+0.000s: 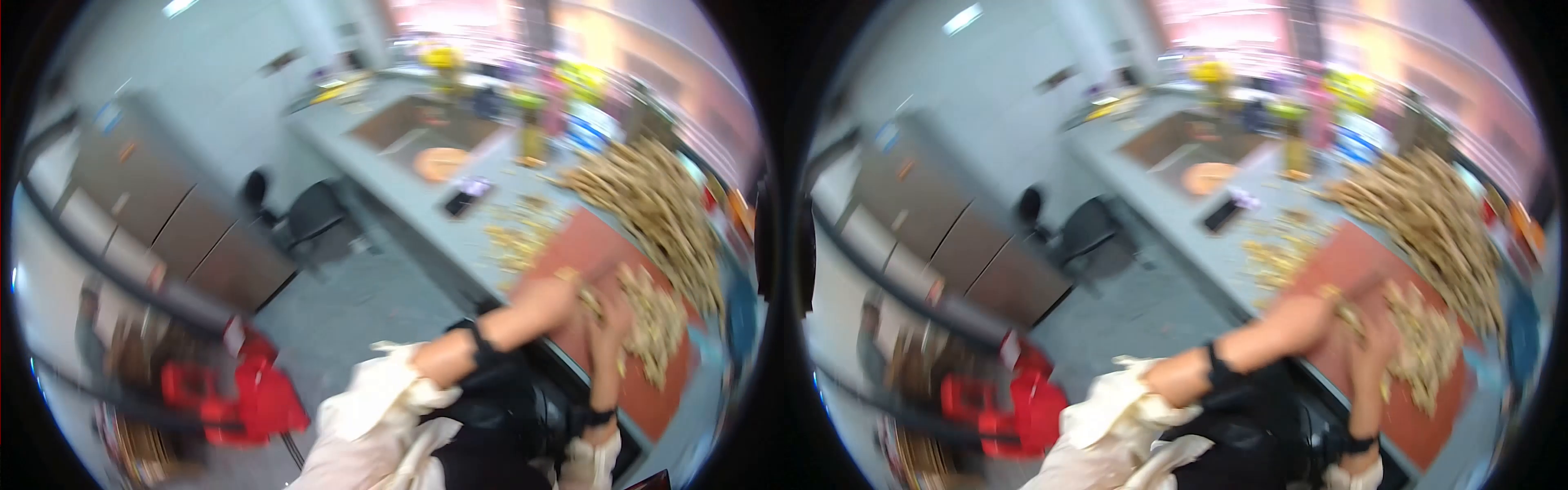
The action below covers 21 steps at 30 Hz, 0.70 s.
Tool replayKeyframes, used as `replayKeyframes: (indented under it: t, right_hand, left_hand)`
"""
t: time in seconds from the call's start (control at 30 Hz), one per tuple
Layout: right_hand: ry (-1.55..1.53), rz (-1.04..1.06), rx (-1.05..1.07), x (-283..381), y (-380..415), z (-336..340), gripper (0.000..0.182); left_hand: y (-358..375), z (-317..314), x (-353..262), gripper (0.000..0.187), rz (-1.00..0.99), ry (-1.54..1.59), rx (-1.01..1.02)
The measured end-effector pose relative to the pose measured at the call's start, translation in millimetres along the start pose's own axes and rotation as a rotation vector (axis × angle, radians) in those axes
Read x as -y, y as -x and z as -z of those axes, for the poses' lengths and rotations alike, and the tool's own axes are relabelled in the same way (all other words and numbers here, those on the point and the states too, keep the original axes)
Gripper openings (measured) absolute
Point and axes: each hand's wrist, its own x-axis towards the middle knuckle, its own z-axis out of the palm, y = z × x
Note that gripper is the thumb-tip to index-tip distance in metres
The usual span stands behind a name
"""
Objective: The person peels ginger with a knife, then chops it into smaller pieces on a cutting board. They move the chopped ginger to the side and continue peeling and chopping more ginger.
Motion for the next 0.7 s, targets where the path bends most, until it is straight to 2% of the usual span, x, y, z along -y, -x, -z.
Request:
replayKeyframes:
  t: [0.03,0.07,0.1,0.13,0.17,0.2,0.27,0.37,0.5,0.53,0.6,0.63,0.7]
  right_hand:
    - [0.024,0.099,-0.067,-4,-2,-1,0.044]
    - [-0.008,0.112,0.001,-5,-7,4,0.042]
    - [0.060,0.156,0.041,-7,-9,8,0.041]
    - [0.016,0.117,0.086,-10,-10,9,0.039]
    - [-0.034,0.038,0.180,-11,-13,13,0.039]
    - [0.015,0.072,0.166,-12,-12,11,0.039]
    - [0.070,0.127,0.146,-17,-9,10,0.040]
    - [0.049,0.086,0.143,-16,-12,10,0.039]
    - [0.066,0.006,0.224,-4,-16,16,0.037]
    - [0.066,0.020,0.231,-14,-16,12,0.037]
    - [0.082,0.164,0.101,-31,-15,1,0.040]
    - [0.086,0.072,0.208,-10,-18,13,0.041]
    - [0.104,0.047,0.212,53,-16,45,0.045]
  left_hand:
    - [2,9,-11,0.025,0.066,-0.031,0.044]
    - [1,7,-16,0.020,0.110,0.015,0.032]
    - [0,1,-14,0.021,0.073,0.103,-0.056]
    - [-1,3,-16,0.023,0.070,0.069,0.026]
    - [-11,-11,-12,0.026,0.094,0.069,-0.021]
    - [-22,-29,-4,0.029,0.073,0.047,-0.055]
    - [-20,-12,-11,0.033,0.118,-0.024,0.099]
    - [-41,-44,-6,0.040,0.119,-0.084,0.032]
    - [-39,-28,-8,0.044,0.102,-0.011,0.056]
    - [-47,-33,-9,0.044,0.099,-0.063,0.103]
    - [-55,-40,-7,0.043,0.111,-0.114,0.148]
    - [-57,-43,-7,0.041,0.084,-0.120,0.144]
    - [-62,-44,-9,0.041,0.072,-0.128,0.165]
